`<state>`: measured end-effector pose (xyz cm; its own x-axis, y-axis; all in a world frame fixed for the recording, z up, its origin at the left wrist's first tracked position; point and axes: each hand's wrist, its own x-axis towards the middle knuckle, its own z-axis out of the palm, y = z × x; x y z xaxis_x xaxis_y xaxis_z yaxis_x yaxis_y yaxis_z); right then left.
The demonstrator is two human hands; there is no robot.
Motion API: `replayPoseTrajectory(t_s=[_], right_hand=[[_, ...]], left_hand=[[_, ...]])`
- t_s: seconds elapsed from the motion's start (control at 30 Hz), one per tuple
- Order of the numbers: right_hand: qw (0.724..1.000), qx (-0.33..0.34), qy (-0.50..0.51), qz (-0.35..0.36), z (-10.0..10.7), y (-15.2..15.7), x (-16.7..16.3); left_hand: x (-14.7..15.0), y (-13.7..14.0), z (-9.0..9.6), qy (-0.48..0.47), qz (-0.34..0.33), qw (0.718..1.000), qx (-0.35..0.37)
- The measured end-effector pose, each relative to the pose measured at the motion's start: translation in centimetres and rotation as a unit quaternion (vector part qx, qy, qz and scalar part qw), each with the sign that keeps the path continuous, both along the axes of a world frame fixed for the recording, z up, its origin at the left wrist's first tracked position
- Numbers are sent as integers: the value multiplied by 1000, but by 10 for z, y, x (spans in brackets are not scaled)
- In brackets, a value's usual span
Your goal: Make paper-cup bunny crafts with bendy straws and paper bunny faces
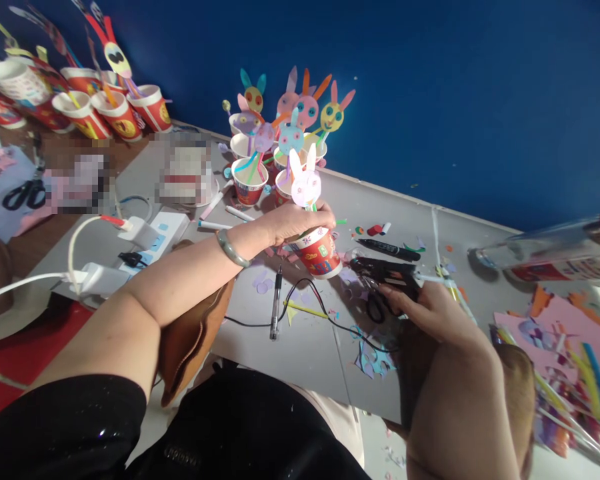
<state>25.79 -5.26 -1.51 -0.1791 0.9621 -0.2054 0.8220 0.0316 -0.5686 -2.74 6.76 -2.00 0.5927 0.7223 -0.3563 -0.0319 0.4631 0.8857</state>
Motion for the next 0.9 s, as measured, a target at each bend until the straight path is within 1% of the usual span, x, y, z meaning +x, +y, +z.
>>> replayPoseTrajectory(t_s=[0.07, 0.13, 0.2, 0.3, 0.37, 0.43, 0.5, 0.67, 0.77, 0.9], right_hand=[[999, 18, 29, -29, 1, 0, 3], [997, 36, 45, -41, 2, 0, 4], [995, 59, 69, -34, 4, 0, 2], [988, 85, 126, -23, 4, 0, -4], [983, 82, 163, -20, 2, -1, -9], [980, 73, 184, -15, -1, -1, -11], [982, 71, 176, -17, -3, 0, -12], [993, 51, 104, -10, -7, 3, -11], [992, 55, 116, -13, -8, 3, -12], [990, 56, 131, -16, -4, 3, -17]], left_hand=[[-1, -1, 3, 3, -12, 1000, 25], [-1, -2, 5, 7, -22, 999, 40], [0, -3, 4, 1, -35, 999, 33], [4, -4, -2, -45, -51, 997, 22], [7, -6, -5, -67, -57, 996, 16], [9, -7, -7, -66, -70, 995, 10], [10, -9, -6, -60, -84, 995, 8], [10, -12, 1, -59, -96, 994, -2], [10, -14, 4, -48, -94, 994, -11], [11, -15, 4, -40, -93, 995, -9]])
